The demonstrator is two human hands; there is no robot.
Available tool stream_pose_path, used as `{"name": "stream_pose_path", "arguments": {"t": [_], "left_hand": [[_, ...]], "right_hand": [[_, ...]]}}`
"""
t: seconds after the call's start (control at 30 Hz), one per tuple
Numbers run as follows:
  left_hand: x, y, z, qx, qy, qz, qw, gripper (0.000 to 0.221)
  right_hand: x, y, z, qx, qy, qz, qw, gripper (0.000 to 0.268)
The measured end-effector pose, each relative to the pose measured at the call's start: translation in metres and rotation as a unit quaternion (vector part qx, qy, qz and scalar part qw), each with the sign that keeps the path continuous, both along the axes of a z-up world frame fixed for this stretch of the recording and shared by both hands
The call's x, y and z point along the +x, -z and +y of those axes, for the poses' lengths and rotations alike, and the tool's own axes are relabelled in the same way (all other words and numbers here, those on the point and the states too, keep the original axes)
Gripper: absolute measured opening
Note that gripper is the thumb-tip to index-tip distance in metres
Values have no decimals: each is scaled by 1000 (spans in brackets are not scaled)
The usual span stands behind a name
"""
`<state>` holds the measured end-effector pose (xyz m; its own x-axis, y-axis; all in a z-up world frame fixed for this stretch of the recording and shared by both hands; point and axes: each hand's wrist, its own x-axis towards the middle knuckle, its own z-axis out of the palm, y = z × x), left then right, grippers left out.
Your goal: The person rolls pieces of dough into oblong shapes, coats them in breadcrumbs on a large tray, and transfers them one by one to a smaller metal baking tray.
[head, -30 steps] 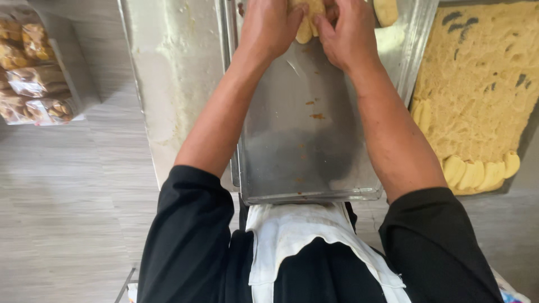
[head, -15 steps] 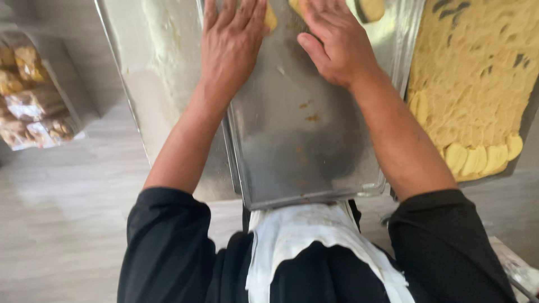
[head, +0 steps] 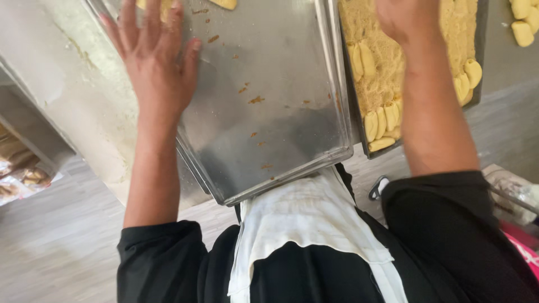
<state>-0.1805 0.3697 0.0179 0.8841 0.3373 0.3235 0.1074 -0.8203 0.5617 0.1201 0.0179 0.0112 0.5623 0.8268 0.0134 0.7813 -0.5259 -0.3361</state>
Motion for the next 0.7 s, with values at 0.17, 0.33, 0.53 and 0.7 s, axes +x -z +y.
{"name": "stream_pose_path", "arguments": {"t": [0.17,0.33,0.53,0.7], "left_hand": [[26,-9,-56,-3,33,-18,999,35],[102,-5,-175,7,110,24,994,45],[161,10,-255,104,69,136,983,41],[154,12,-283,-61,55,184,979,35]], "right_hand": [[-26,-20,-49,-98,-87,-123,984,46],[-22,0,-55,-122,-29,122,985,55],[-12,7,-65,-21,-107,152,982,35],[-8,-5,-96,36,-89,245,965,33]]}}
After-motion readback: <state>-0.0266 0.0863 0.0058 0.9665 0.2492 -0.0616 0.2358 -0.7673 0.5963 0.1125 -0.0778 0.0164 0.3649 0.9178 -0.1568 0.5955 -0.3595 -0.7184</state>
